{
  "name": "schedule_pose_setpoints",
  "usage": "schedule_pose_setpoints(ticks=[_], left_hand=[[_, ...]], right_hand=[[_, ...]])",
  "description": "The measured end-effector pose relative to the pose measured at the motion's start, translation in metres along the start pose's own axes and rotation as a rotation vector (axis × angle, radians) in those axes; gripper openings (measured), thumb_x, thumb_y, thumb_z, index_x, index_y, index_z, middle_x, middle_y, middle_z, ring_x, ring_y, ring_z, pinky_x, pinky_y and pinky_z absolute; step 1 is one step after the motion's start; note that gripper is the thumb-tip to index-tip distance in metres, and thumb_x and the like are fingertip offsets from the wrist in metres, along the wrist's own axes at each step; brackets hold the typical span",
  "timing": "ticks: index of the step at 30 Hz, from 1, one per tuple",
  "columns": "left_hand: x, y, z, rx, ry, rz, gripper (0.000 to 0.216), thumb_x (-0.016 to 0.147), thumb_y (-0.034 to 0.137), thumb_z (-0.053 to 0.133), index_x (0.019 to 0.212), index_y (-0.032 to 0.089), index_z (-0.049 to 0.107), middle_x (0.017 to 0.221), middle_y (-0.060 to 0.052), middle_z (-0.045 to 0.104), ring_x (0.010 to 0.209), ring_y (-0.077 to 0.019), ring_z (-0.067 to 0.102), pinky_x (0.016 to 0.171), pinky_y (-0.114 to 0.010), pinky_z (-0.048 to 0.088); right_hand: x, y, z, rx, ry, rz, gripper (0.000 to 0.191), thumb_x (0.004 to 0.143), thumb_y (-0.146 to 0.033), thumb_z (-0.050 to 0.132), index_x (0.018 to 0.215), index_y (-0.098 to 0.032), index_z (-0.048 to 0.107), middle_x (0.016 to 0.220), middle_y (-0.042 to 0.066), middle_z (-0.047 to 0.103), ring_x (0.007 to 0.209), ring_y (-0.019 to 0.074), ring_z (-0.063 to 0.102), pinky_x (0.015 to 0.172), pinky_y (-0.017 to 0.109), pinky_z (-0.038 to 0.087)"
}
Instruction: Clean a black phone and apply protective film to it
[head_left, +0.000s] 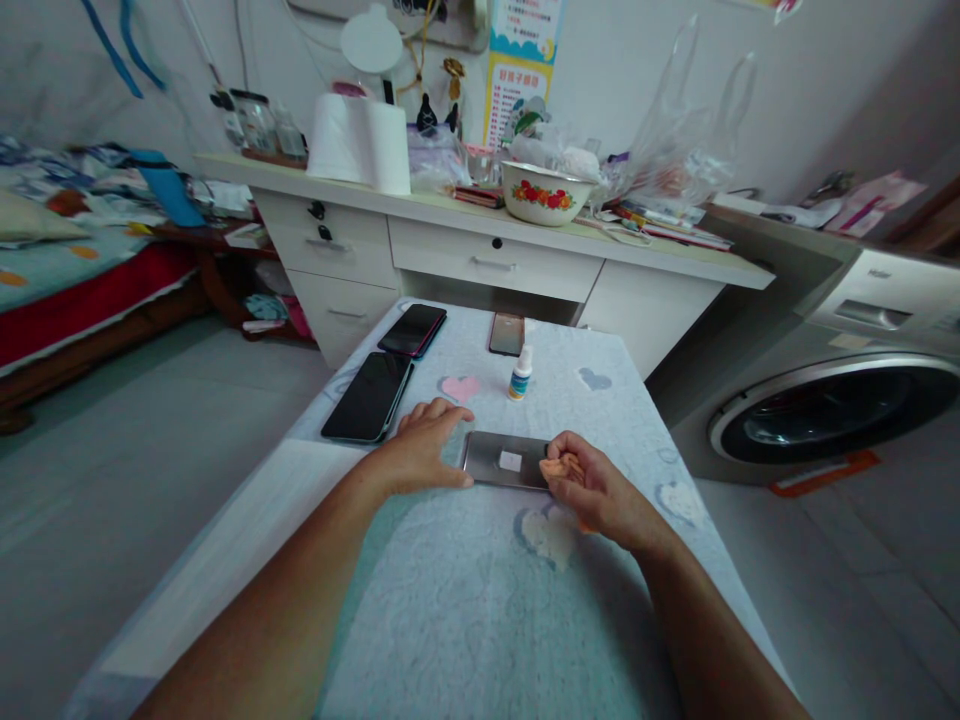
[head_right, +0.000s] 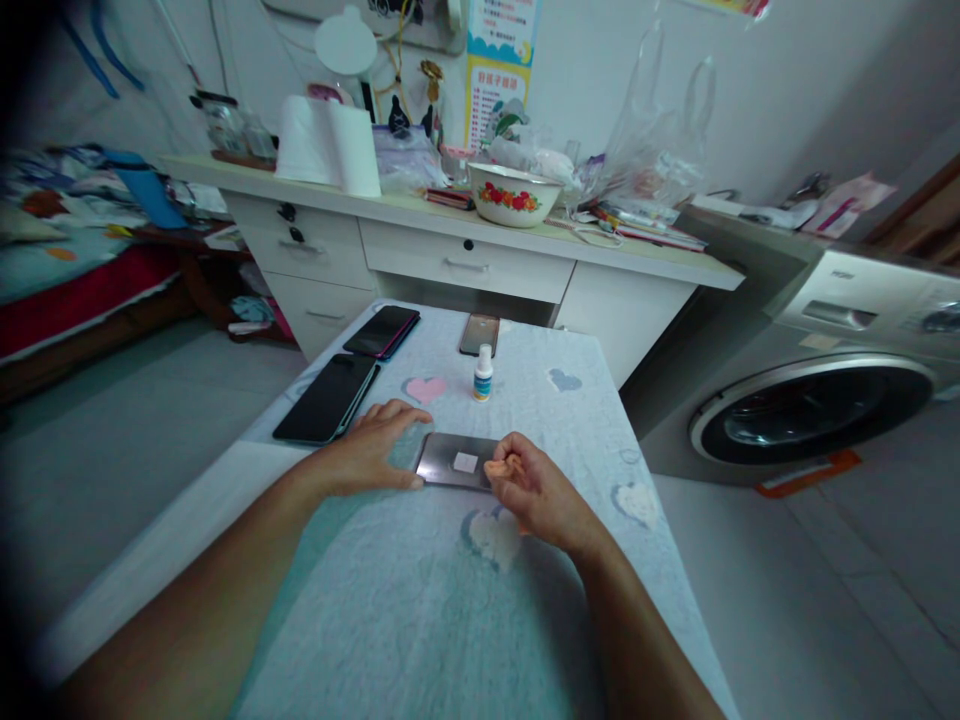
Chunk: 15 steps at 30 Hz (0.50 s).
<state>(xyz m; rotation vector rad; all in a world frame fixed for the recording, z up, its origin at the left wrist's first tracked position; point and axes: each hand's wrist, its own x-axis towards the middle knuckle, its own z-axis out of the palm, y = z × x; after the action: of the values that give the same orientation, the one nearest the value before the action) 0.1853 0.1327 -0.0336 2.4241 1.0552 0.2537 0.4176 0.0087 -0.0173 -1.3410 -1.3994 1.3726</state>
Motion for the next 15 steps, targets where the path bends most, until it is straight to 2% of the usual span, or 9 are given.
schedule_pose_setpoints(ticks=[2, 4, 7, 11, 15], left_hand=[[0.000, 0.006, -0.004, -0.079, 0.123, 0.048, 0.055, 0.062, 0.045, 0.069, 0.109, 0.024, 0.052, 0.116, -0.005, 0.049, 0.108, -0.0259, 0.045, 0.091, -0.036, 0.036], [0.000, 0.015, -0.006, -0.219, 0.160, 0.132, 0.040, 0.067, 0.041, 0.068, 0.100, 0.022, 0.054, 0.104, -0.002, 0.054, 0.096, -0.0195, 0.050, 0.082, -0.030, 0.040], [-0.003, 0.030, -0.005, -0.384, 0.077, 0.170, 0.031, 0.069, 0.041, 0.069, 0.087, 0.020, 0.056, 0.078, 0.003, 0.054, 0.070, -0.0124, 0.049, 0.064, -0.024, 0.039], [-0.009, 0.048, 0.002, -0.525, -0.041, 0.193, 0.029, 0.067, 0.038, 0.072, 0.082, 0.018, 0.057, 0.072, 0.004, 0.053, 0.061, -0.0092, 0.046, 0.055, -0.021, 0.036], [-0.012, 0.055, 0.005, -0.566, -0.056, 0.171, 0.026, 0.068, 0.036, 0.071, 0.080, 0.017, 0.058, 0.066, 0.005, 0.051, 0.061, -0.0091, 0.047, 0.053, -0.020, 0.036]], right_hand=[[0.002, 0.000, 0.004, 0.001, 0.011, -0.020, 0.027, 0.082, -0.040, 0.057, 0.086, -0.022, 0.037, 0.065, -0.008, 0.035, 0.046, 0.0042, 0.029, 0.038, 0.014, 0.026], [0.004, 0.002, 0.008, -0.016, 0.046, -0.048, 0.027, 0.079, -0.036, 0.060, 0.085, -0.022, 0.037, 0.066, -0.008, 0.037, 0.048, 0.0046, 0.032, 0.040, 0.014, 0.029], [0.008, 0.009, 0.015, -0.057, 0.114, -0.095, 0.024, 0.078, -0.031, 0.060, 0.086, -0.022, 0.040, 0.070, -0.006, 0.042, 0.054, 0.0058, 0.039, 0.044, 0.015, 0.032], [0.011, 0.019, 0.024, -0.094, 0.131, -0.095, 0.022, 0.080, -0.029, 0.058, 0.088, -0.023, 0.039, 0.070, -0.006, 0.047, 0.049, 0.0058, 0.040, 0.042, 0.016, 0.032], [0.011, 0.018, 0.032, -0.172, 0.157, -0.146, 0.023, 0.079, -0.026, 0.059, 0.090, -0.023, 0.040, 0.076, -0.003, 0.055, 0.058, 0.0087, 0.050, 0.048, 0.018, 0.037]])
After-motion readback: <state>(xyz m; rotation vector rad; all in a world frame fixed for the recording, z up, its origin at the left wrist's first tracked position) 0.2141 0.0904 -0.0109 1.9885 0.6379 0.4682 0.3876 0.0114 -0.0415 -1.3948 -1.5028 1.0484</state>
